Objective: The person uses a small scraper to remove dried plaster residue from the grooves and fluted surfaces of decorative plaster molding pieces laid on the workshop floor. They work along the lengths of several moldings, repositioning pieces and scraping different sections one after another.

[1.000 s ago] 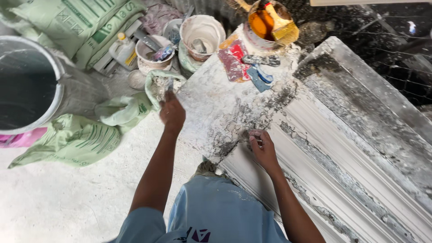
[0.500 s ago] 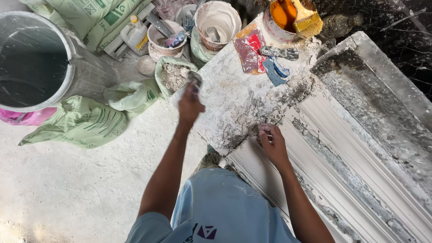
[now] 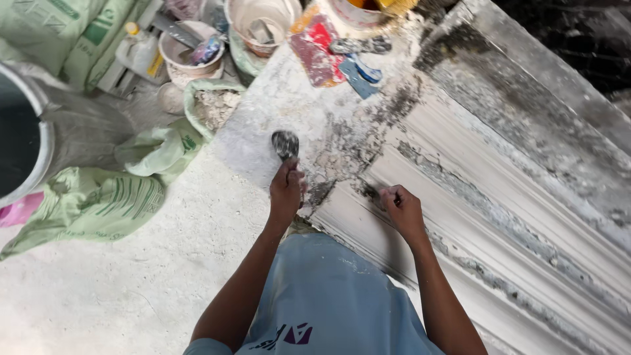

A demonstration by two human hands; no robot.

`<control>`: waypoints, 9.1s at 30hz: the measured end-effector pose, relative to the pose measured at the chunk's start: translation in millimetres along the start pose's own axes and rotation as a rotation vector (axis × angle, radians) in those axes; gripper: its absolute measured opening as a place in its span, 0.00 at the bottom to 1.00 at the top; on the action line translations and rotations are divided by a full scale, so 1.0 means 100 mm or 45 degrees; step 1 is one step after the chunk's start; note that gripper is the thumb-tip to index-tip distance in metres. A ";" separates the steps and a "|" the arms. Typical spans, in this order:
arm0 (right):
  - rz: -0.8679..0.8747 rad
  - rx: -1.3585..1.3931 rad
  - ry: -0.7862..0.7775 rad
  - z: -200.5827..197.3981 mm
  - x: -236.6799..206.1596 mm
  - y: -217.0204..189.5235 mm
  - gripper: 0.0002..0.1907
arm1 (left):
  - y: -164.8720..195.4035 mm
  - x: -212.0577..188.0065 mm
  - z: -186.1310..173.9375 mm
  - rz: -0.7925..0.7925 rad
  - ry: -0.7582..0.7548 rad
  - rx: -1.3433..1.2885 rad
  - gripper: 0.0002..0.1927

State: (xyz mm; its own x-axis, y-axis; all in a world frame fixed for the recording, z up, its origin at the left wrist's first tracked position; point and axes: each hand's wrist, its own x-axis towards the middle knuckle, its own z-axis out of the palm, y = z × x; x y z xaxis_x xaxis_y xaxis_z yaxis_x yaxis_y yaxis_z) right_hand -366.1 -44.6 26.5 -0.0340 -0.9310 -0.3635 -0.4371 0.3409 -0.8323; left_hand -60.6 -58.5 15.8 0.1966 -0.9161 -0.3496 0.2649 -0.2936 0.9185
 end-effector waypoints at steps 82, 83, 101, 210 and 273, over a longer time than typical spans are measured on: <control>-0.571 -0.339 -0.473 -0.02 0.08 -0.20 0.21 | -0.45 -0.58 1.14 0.699 -0.061 2.410 0.28; -0.619 -0.263 -0.426 0.07 0.11 -0.24 0.22 | -0.38 -0.56 1.06 0.935 0.165 2.338 0.33; 0.196 -0.045 -0.171 -0.55 -1.39 0.60 0.23 | 0.21 -0.46 0.72 0.544 -0.501 1.403 0.19; -0.160 -0.674 1.006 0.41 -0.66 -0.05 0.09 | 0.25 0.77 1.73 1.620 -2.344 1.732 0.16; -0.262 -0.631 0.800 -1.41 -1.77 1.96 0.02 | -0.61 -1.04 3.59 1.436 -2.368 1.904 0.24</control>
State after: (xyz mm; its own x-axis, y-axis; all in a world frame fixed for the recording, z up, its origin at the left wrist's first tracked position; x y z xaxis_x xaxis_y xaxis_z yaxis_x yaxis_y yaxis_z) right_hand -572.1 168.9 -12.8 -0.3420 -0.9182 0.1998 -0.8300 0.1955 -0.5223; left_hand -436.3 -43.7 62.3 -0.9468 0.1939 -0.2567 0.1028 0.9384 0.3298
